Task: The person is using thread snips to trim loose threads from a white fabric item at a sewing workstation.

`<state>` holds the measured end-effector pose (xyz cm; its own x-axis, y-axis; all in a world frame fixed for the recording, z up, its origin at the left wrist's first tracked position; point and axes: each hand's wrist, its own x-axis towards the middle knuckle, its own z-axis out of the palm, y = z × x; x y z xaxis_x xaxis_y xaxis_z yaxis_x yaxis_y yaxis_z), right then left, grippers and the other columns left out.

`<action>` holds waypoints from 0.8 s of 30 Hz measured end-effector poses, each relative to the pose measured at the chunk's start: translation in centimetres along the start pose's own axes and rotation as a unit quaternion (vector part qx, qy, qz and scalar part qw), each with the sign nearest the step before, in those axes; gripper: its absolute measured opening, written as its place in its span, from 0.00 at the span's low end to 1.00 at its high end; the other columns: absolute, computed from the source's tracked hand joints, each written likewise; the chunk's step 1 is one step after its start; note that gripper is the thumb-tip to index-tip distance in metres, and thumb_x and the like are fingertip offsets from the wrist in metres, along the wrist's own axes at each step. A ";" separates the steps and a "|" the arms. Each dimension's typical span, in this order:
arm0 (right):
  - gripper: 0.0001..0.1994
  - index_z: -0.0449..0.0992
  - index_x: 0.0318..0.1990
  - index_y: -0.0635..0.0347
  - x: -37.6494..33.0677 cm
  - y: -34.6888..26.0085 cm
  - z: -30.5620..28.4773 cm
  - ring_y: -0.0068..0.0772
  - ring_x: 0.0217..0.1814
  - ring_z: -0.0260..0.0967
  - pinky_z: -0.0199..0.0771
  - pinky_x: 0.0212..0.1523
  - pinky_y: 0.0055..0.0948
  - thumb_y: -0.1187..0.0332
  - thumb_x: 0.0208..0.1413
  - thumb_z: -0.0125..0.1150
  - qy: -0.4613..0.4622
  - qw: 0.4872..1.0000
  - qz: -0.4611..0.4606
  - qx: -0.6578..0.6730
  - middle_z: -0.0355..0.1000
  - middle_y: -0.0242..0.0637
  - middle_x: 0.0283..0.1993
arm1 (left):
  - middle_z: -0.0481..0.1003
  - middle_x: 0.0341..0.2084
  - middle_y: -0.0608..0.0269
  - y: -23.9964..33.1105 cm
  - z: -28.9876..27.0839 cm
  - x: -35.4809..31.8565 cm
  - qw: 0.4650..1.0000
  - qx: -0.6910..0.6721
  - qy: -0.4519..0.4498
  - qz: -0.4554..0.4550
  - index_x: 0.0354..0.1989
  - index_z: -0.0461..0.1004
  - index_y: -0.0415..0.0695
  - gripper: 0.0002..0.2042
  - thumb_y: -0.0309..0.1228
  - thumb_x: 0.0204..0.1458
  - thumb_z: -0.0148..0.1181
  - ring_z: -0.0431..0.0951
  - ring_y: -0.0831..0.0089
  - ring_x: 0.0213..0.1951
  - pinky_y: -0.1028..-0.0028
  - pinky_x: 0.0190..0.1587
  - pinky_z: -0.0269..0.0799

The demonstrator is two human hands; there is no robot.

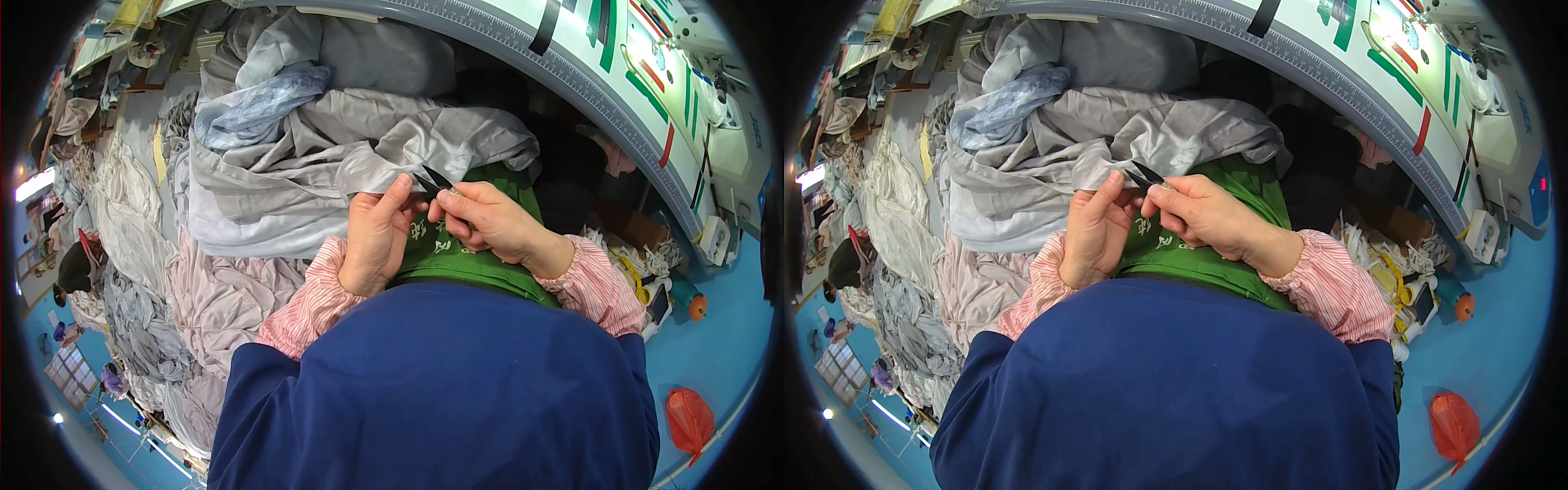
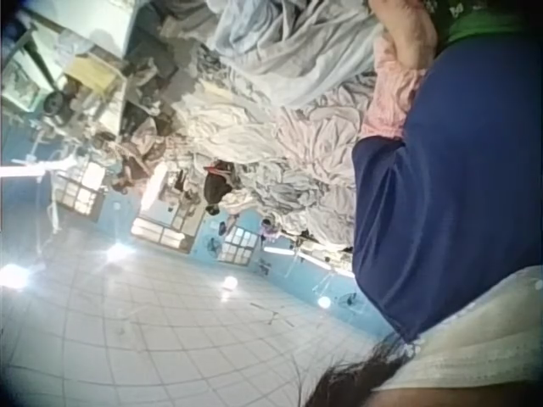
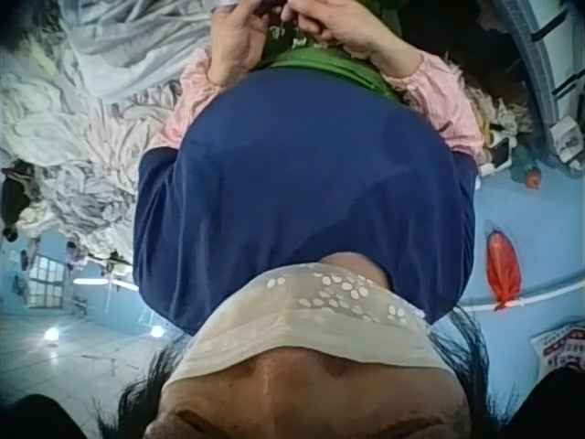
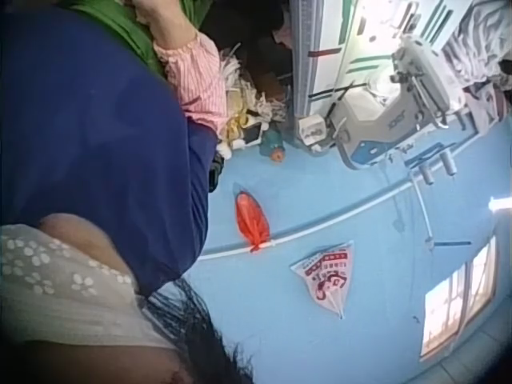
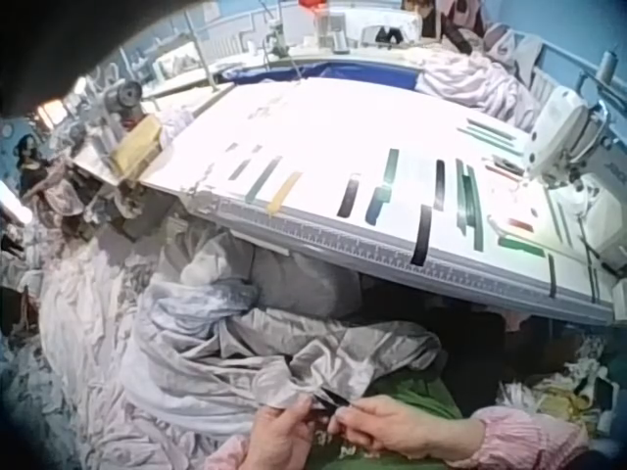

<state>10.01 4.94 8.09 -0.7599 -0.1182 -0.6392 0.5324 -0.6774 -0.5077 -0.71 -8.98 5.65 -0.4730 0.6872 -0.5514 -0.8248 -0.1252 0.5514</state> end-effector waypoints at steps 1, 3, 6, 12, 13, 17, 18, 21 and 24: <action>0.14 0.70 0.33 0.62 0.0 0.0 0.0 0.10 0.13 0.45 0.42 0.12 0.13 0.61 0.61 0.44 -0.002 1.000 -0.002 0.002 0.56 0.22 0.16 | 0.74 0.34 0.61 0.0 0.0 0.0 1.000 0.000 0.000 0.000 0.37 0.71 0.42 0.05 0.28 0.54 0.52 0.74 0.69 0.35 0.71 0.36 0.68; 0.14 0.70 0.33 0.62 0.0 0.0 0.0 0.10 0.13 0.45 0.42 0.12 0.13 0.61 0.61 0.44 -0.001 1.000 -0.003 0.001 0.56 0.22 0.16 | 0.74 0.34 0.61 0.0 0.0 0.0 1.000 -0.001 0.005 0.004 0.37 0.71 0.42 0.05 0.28 0.54 0.52 0.74 0.69 0.35 0.71 0.36 0.68; 0.14 0.69 0.33 0.62 0.0 0.0 0.0 0.10 0.13 0.45 0.42 0.12 0.13 0.61 0.61 0.44 0.000 1.000 -0.007 -0.003 0.56 0.22 0.16 | 0.75 0.32 0.63 0.0 0.3 -0.1 1.000 -0.014 0.005 0.004 0.36 0.72 0.40 0.05 0.28 0.54 0.53 0.74 0.74 0.34 0.76 0.34 0.69; 0.14 0.69 0.33 0.62 0.0 0.1 0.2 0.10 0.14 0.45 0.43 0.13 0.13 0.61 0.62 0.43 0.014 0.998 -0.035 -0.040 0.55 0.22 0.16 | 0.75 0.32 0.62 0.1 0.9 -0.2 1.000 -0.016 0.006 0.010 0.36 0.72 0.40 0.05 0.28 0.54 0.52 0.74 0.73 0.34 0.75 0.34 0.69; 0.14 0.69 0.33 0.62 0.0 0.1 0.2 0.10 0.14 0.45 0.43 0.14 0.13 0.61 0.62 0.43 0.017 0.998 -0.048 -0.046 0.55 0.22 0.16 | 0.75 0.32 0.62 0.1 0.9 -0.2 1.000 -0.016 0.006 0.010 0.36 0.72 0.40 0.05 0.28 0.54 0.52 0.74 0.73 0.34 0.75 0.34 0.69; 0.14 0.69 0.33 0.61 0.0 0.0 0.3 0.10 0.14 0.46 0.44 0.14 0.13 0.61 0.61 0.43 0.018 0.998 -0.040 -0.036 0.56 0.22 0.17 | 0.75 0.32 0.62 -0.1 0.6 -0.1 1.000 -0.011 0.017 0.010 0.35 0.72 0.39 0.05 0.27 0.54 0.52 0.74 0.73 0.33 0.74 0.35 0.68; 0.14 0.69 0.33 0.61 0.0 0.0 0.3 0.11 0.14 0.46 0.44 0.14 0.13 0.61 0.61 0.44 0.016 0.999 -0.034 -0.039 0.56 0.22 0.17 | 0.75 0.32 0.62 -0.2 0.5 -0.1 1.000 -0.009 0.013 0.009 0.35 0.72 0.39 0.05 0.27 0.54 0.52 0.74 0.73 0.33 0.74 0.35 0.68; 0.14 0.69 0.33 0.61 0.0 0.1 0.3 0.11 0.15 0.46 0.45 0.15 0.13 0.60 0.61 0.44 0.012 0.998 -0.025 -0.048 0.56 0.22 0.17 | 0.75 0.31 0.62 0.0 0.7 -0.2 1.000 -0.003 0.018 0.012 0.35 0.72 0.39 0.05 0.27 0.54 0.52 0.73 0.73 0.32 0.75 0.35 0.68; 0.14 0.69 0.32 0.61 0.1 0.2 0.2 0.11 0.15 0.46 0.45 0.15 0.13 0.60 0.61 0.44 0.009 0.999 -0.019 -0.050 0.56 0.22 0.17 | 0.75 0.31 0.62 0.0 0.8 -0.2 1.000 -0.002 0.011 0.018 0.34 0.72 0.40 0.05 0.28 0.54 0.52 0.73 0.73 0.32 0.75 0.35 0.68</action>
<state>9.96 4.63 8.06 -0.7745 -0.0796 -0.6276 0.5377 -0.6055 -0.5867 -0.34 -8.58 6.22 -0.5086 0.6662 -0.5454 -0.8086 -0.1519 0.5685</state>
